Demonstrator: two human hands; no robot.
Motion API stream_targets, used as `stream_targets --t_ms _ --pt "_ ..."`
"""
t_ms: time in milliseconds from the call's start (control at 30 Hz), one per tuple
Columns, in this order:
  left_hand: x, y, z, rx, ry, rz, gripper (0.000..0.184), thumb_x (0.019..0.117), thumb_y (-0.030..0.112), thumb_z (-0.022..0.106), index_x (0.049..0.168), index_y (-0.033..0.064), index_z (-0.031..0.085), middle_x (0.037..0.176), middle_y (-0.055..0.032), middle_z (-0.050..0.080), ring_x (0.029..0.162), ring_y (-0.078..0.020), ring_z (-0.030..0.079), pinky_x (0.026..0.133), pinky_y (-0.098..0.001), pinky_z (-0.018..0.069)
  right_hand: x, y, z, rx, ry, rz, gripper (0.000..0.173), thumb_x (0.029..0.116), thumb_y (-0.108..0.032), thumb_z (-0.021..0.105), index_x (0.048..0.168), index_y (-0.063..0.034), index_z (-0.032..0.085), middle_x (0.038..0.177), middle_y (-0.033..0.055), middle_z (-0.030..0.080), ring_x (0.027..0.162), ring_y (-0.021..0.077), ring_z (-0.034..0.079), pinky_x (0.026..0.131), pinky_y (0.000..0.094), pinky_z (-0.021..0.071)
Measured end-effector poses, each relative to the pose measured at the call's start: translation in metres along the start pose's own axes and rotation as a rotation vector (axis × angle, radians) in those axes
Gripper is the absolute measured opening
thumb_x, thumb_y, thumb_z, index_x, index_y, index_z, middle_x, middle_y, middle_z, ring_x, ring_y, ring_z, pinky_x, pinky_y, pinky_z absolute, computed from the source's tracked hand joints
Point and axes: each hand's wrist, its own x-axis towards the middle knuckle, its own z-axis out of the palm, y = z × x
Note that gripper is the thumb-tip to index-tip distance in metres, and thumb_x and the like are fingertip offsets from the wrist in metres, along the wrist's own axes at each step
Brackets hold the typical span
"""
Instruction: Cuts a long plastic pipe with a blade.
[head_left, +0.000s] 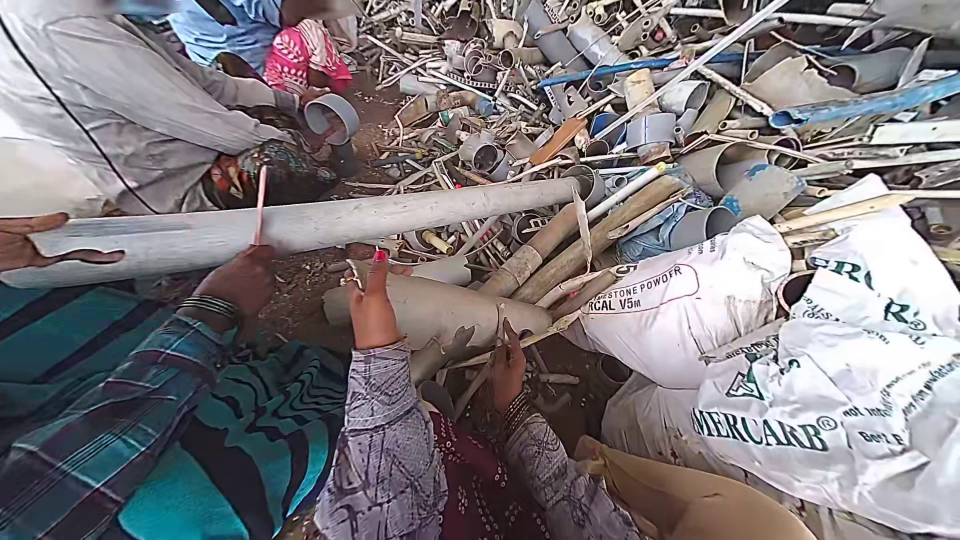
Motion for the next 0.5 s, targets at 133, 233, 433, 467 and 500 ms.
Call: stream_targets --t_ms 133,233,433,467,500 --pt "0.001 0.001 -0.001 0.02 -0.028 0.018 0.035 0.1082 0.021 0.04 0.13 -0.0054 0.046 0.095 -0.0046 0.064 0.088 -0.0075 0.066 0.089 -0.0294 0.054 -0.012 0.0 0.009 -0.084 0.024 -0.111 0.045 0.1014 -0.003 0.045 0.144 0.0122 0.048 0.067 0.0101 0.058 0.052 0.0108 0.048 0.054 0.0305 0.046" --pt "0.001 0.0 -0.002 0.019 -0.01 -0.006 0.034 0.1078 0.021 0.041 0.13 -0.0045 0.046 0.094 -0.0037 0.064 0.087 -0.0067 0.066 0.088 -0.0283 0.0544 -0.014 0.013 0.006 -0.092 0.063 -0.008 0.047 0.1035 -0.002 0.045 0.148 0.0103 0.043 0.071 0.0132 0.06 0.054 0.0139 0.049 0.056 0.0334 0.0459" --pt "-0.007 0.014 0.005 0.015 0.019 -0.043 0.036 0.1093 0.013 0.038 0.137 -0.0097 0.039 0.103 -0.0133 0.061 0.091 -0.0098 0.064 0.087 -0.0259 0.0513 -0.03 -0.011 0.015 -0.09 -0.003 -0.237 0.046 0.0981 -0.002 0.048 0.14 0.0147 0.051 0.06 0.0089 0.057 0.047 0.011 0.049 0.049 0.0307 0.0458" --pt "-0.006 0.013 0.005 0.01 0.024 -0.045 0.036 0.1093 0.013 0.038 0.137 -0.0097 0.039 0.102 -0.0133 0.061 0.09 -0.0099 0.064 0.086 -0.0256 0.0519 -0.028 -0.007 0.015 -0.083 0.015 -0.209 0.045 0.0982 -0.002 0.049 0.141 0.0135 0.052 0.061 0.0093 0.058 0.047 0.0113 0.048 0.049 0.0313 0.0455" --pt "-0.004 0.011 0.004 -0.003 0.029 -0.043 0.035 0.1092 0.012 0.038 0.137 -0.0101 0.04 0.1 -0.0132 0.061 0.088 -0.0101 0.064 0.085 -0.0255 0.0523 -0.023 0.0 0.012 -0.087 0.041 -0.139 0.046 0.0996 -0.002 0.049 0.143 0.0118 0.05 0.063 0.0107 0.058 0.048 0.0125 0.049 0.05 0.0328 0.0459"
